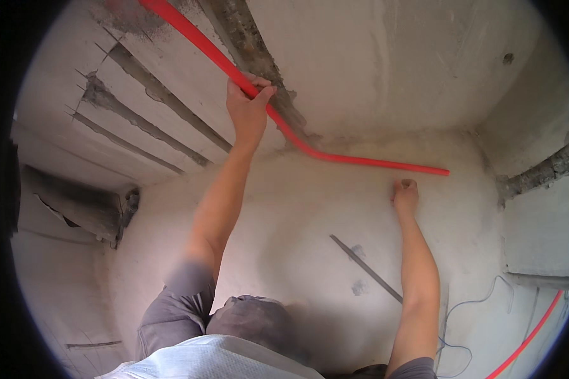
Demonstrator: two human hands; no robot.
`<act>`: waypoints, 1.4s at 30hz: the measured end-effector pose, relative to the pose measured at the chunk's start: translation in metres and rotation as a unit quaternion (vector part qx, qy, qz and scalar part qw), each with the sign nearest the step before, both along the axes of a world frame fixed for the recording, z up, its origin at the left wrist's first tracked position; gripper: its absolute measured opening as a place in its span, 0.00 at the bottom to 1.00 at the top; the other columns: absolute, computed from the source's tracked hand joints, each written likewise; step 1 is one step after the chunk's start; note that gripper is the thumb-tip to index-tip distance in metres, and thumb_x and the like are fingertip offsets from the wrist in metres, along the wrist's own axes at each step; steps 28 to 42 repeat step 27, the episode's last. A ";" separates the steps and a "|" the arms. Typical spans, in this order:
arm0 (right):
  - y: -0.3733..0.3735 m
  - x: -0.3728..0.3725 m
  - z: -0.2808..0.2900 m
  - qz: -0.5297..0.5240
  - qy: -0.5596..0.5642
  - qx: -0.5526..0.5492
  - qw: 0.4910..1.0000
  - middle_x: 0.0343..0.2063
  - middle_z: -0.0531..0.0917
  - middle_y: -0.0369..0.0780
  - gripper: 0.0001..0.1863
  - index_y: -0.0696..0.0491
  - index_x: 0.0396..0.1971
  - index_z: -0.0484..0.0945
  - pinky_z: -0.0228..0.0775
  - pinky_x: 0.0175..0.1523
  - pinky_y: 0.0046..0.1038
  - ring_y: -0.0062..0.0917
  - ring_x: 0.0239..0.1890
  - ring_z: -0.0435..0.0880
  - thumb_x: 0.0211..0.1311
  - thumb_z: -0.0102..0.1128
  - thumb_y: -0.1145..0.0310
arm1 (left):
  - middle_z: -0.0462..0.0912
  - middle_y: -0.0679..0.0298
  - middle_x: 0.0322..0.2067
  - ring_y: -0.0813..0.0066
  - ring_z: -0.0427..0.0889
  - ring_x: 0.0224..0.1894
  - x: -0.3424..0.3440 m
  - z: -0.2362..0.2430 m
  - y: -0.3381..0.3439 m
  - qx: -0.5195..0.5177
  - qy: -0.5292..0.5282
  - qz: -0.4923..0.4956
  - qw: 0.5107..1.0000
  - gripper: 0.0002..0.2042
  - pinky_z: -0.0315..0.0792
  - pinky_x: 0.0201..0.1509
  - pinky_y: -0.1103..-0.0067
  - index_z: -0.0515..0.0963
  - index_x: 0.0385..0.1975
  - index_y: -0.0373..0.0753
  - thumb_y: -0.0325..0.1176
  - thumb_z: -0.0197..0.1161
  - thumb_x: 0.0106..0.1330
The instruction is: The person installs red electrical conduits along a concrete wall and ceiling. They use a rotary hammer to cut grooves, a hammer and nails to secure the conduits, and a pipe cutter to trim sections. The person also bends conduit pieces to fit corners.
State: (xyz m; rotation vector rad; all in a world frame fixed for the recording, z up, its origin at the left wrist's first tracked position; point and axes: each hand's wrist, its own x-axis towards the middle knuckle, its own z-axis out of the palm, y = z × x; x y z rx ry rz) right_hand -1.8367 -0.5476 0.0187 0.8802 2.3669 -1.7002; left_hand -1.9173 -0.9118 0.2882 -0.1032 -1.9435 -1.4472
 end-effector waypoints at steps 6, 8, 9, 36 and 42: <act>-0.023 -0.004 -0.011 0.105 0.191 0.294 0.931 0.50 0.81 0.46 0.29 0.50 0.64 0.69 0.76 0.53 0.42 0.43 0.49 0.83 0.63 0.64 0.65 | 0.84 0.49 0.35 0.48 0.83 0.37 -0.032 -0.002 -0.029 -0.231 -0.028 0.046 0.971 0.19 0.76 0.43 0.65 0.72 0.41 0.31 0.23 0.74 0.53; -0.022 -0.006 -0.009 0.154 0.134 0.330 0.922 0.57 0.78 0.44 0.27 0.48 0.63 0.71 0.76 0.53 0.44 0.45 0.51 0.83 0.64 0.62 0.64 | 0.83 0.46 0.34 0.45 0.83 0.39 -0.029 -0.003 -0.023 -0.212 -0.057 0.037 0.975 0.19 0.75 0.45 0.63 0.74 0.41 0.29 0.24 0.75 0.53; -0.029 -0.008 0.004 0.183 0.066 0.323 0.926 0.59 0.77 0.44 0.26 0.47 0.63 0.72 0.76 0.53 0.45 0.46 0.52 0.82 0.65 0.61 0.63 | 0.83 0.45 0.35 0.43 0.83 0.40 -0.029 -0.008 -0.024 -0.241 -0.037 0.066 0.967 0.19 0.75 0.45 0.62 0.74 0.41 0.29 0.25 0.75 0.52; -0.017 -0.031 0.013 0.266 0.074 0.516 0.811 0.72 0.65 0.46 0.33 0.41 0.73 0.63 0.66 0.62 0.57 0.52 0.69 0.66 0.67 0.55 0.66 | 0.82 0.36 0.31 0.33 0.83 0.39 -0.054 -0.019 -0.023 -0.412 -0.008 0.218 0.885 0.23 0.76 0.47 0.56 0.70 0.40 0.22 0.33 0.73 0.54; -0.017 -0.031 0.013 0.266 0.074 0.516 0.811 0.72 0.65 0.46 0.33 0.41 0.73 0.63 0.66 0.62 0.57 0.52 0.69 0.66 0.67 0.55 0.66 | 0.82 0.36 0.31 0.33 0.83 0.39 -0.054 -0.019 -0.023 -0.412 -0.008 0.218 0.885 0.23 0.76 0.47 0.56 0.70 0.40 0.22 0.33 0.73 0.54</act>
